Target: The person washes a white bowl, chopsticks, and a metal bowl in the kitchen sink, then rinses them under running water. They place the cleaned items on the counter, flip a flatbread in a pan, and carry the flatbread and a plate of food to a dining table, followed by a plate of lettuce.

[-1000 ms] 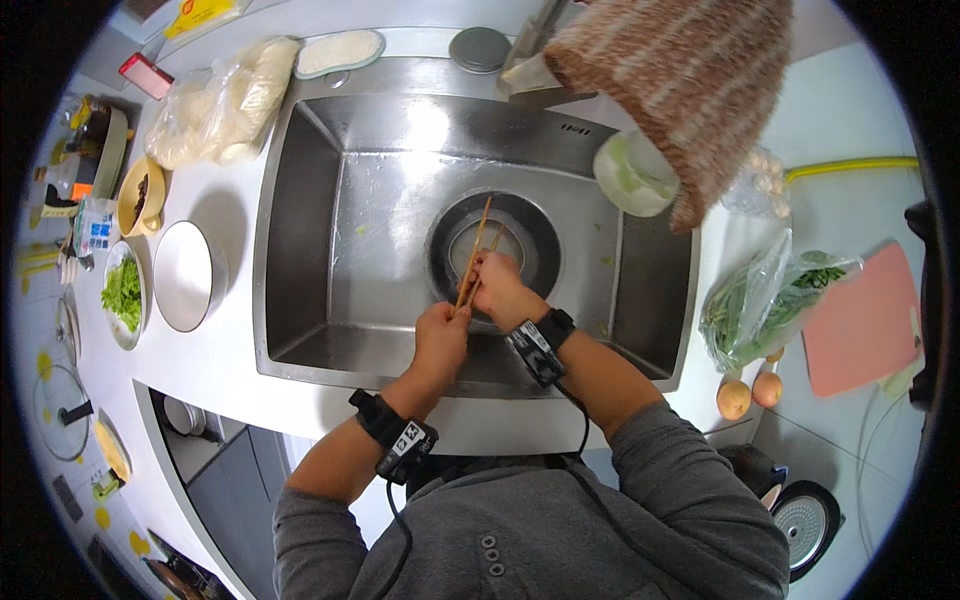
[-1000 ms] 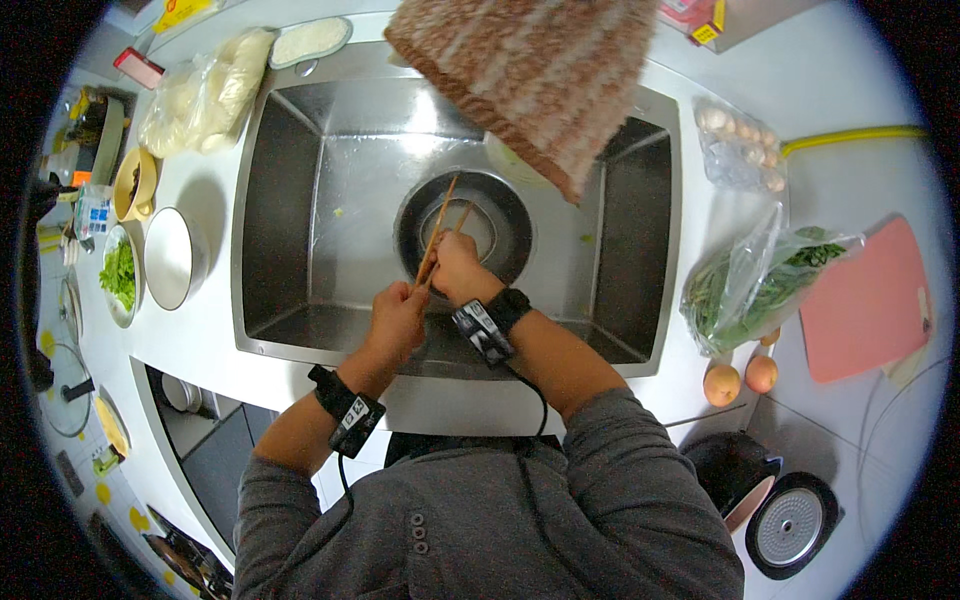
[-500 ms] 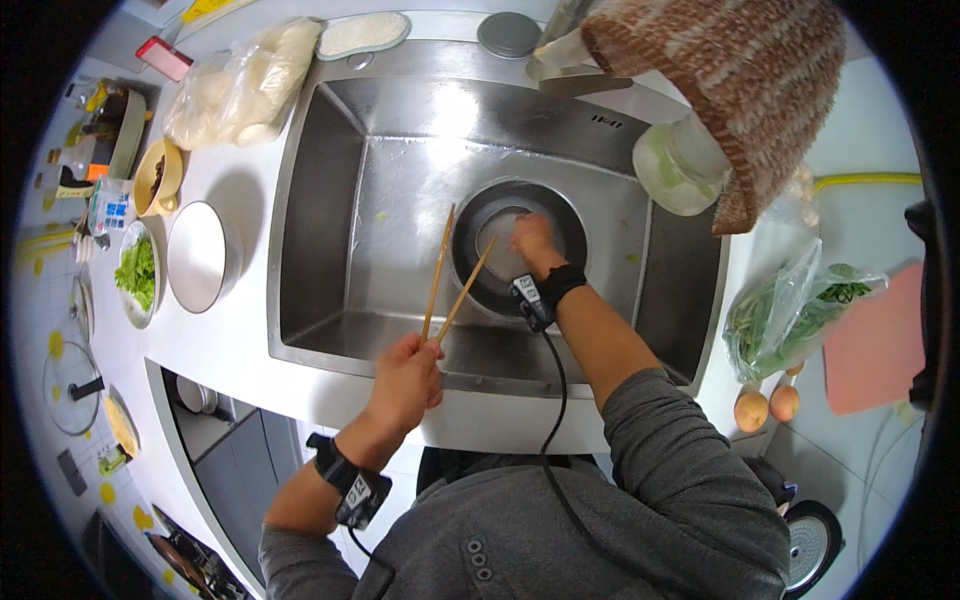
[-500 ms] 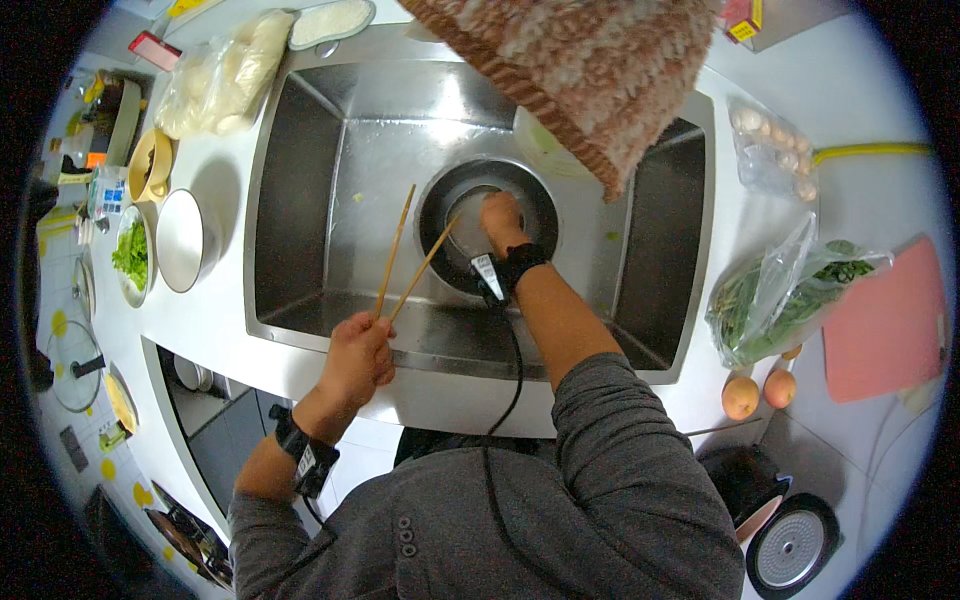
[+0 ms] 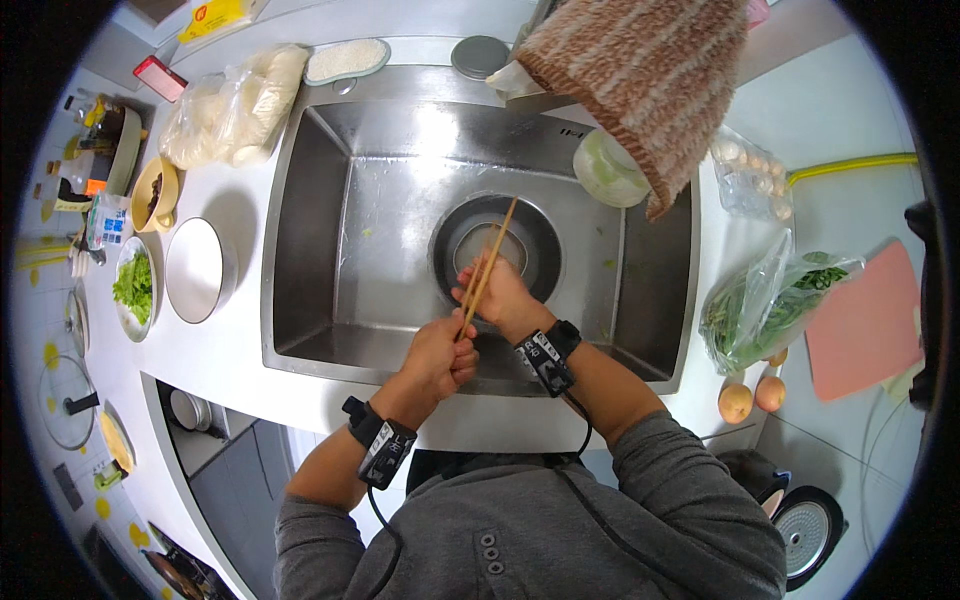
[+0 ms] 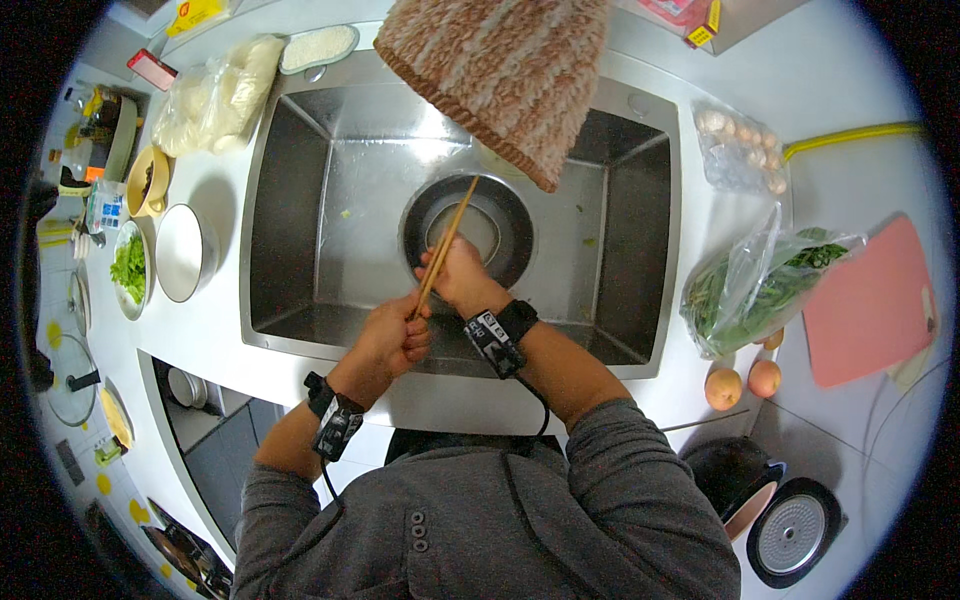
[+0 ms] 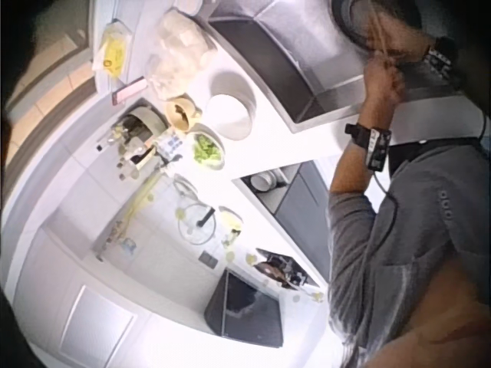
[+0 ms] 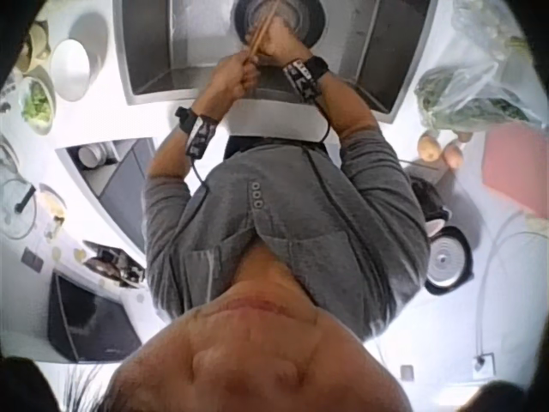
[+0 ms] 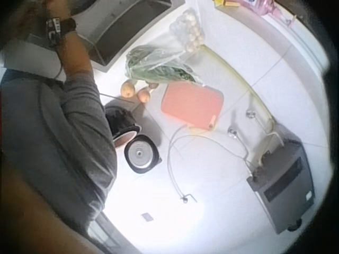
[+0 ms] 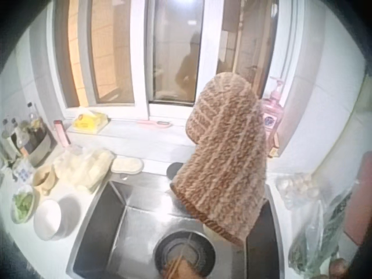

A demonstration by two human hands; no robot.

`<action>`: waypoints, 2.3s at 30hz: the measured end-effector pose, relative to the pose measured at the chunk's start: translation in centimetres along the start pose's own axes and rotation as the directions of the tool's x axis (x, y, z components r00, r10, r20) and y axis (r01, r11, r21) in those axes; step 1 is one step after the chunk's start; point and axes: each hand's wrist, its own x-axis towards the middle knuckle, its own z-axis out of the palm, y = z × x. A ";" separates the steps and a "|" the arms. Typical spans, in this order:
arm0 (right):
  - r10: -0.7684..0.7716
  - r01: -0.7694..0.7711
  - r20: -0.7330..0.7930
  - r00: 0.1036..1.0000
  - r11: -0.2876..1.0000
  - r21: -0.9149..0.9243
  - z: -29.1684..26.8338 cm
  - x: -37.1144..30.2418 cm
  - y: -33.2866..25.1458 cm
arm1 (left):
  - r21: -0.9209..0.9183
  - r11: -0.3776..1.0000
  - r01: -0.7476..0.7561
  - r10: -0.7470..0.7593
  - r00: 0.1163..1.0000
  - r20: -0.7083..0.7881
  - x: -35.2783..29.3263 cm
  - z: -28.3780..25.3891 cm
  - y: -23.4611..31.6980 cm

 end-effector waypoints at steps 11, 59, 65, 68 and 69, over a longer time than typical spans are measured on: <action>0.101 -0.105 0.094 0.990 0.994 0.037 -0.5 4.1 -1.3 | -0.219 0.956 0.193 -0.168 0.977 0.129 -3.4 -1.8 -1.5; -0.355 0.245 0.110 0.928 0.363 -0.899 -6.9 15.2 -1.7 | 0.011 0.990 -0.141 0.140 0.988 0.058 -6.0 -4.2 0.1; 0.219 -0.202 0.130 0.967 0.971 -0.131 -5.7 9.3 -2.2 | 0.305 0.911 -0.279 0.318 0.944 -0.086 -2.1 -3.5 0.4; 0.075 -0.067 0.167 0.983 0.996 -0.053 -2.2 2.4 -0.1 | 0.461 0.824 -0.331 0.430 0.894 -0.128 -0.3 -2.7 0.1; -0.015 0.016 0.130 0.991 1.000 -0.009 -0.9 0.4 0.4 | 0.507 0.783 -0.360 0.474 0.873 -0.112 0.3 -2.2 -0.1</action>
